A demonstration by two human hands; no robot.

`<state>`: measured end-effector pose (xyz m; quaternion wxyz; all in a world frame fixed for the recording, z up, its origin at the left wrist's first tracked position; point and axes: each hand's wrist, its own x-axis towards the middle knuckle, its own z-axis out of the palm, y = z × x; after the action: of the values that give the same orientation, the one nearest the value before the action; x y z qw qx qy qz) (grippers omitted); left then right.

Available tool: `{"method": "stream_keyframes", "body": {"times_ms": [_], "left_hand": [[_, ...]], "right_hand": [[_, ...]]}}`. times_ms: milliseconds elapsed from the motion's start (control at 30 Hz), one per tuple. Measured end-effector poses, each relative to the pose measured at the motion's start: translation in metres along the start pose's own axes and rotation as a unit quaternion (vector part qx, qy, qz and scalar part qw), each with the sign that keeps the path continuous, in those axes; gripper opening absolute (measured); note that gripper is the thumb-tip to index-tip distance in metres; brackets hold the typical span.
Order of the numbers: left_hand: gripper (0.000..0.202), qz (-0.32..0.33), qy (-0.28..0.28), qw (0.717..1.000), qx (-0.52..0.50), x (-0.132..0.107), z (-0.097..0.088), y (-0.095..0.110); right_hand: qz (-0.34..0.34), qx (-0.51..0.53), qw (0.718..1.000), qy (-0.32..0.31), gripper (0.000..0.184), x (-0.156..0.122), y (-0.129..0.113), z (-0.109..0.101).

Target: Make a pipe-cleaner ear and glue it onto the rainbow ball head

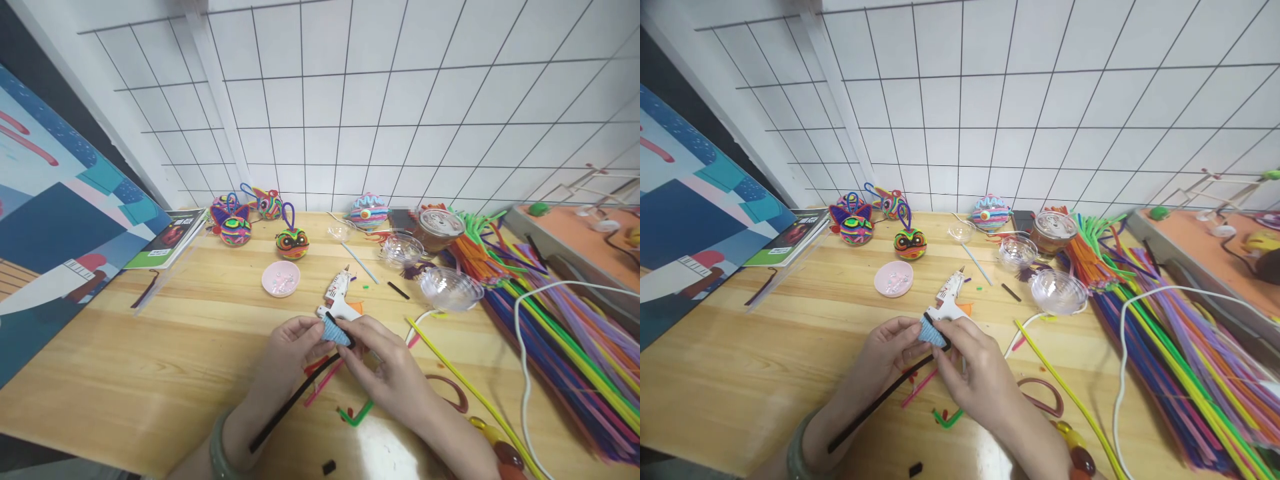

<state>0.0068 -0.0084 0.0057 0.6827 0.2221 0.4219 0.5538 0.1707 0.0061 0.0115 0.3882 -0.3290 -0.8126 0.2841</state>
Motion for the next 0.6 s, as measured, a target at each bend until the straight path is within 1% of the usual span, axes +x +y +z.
{"method": "stream_keyframes", "body": {"times_ms": [133,267,600], "left_hand": [[0.019,0.003,-0.004,1.000,0.006,-0.0004,0.0000,-0.0001],[0.022,0.000,0.004,1.000,0.006,-0.0003,0.0007,0.0001],[0.014,-0.007,-0.020,1.000,-0.016,0.0013,0.0005,-0.0017]], "right_hand": [[-0.005,-0.011,1.000,0.003,0.036,0.0010,0.0004,0.0001],[0.000,-0.011,1.000,0.000,0.035,0.0012,0.0018,0.0007],[-0.013,-0.017,1.000,0.007,0.034,-0.0003,0.0072,0.0034]]}}
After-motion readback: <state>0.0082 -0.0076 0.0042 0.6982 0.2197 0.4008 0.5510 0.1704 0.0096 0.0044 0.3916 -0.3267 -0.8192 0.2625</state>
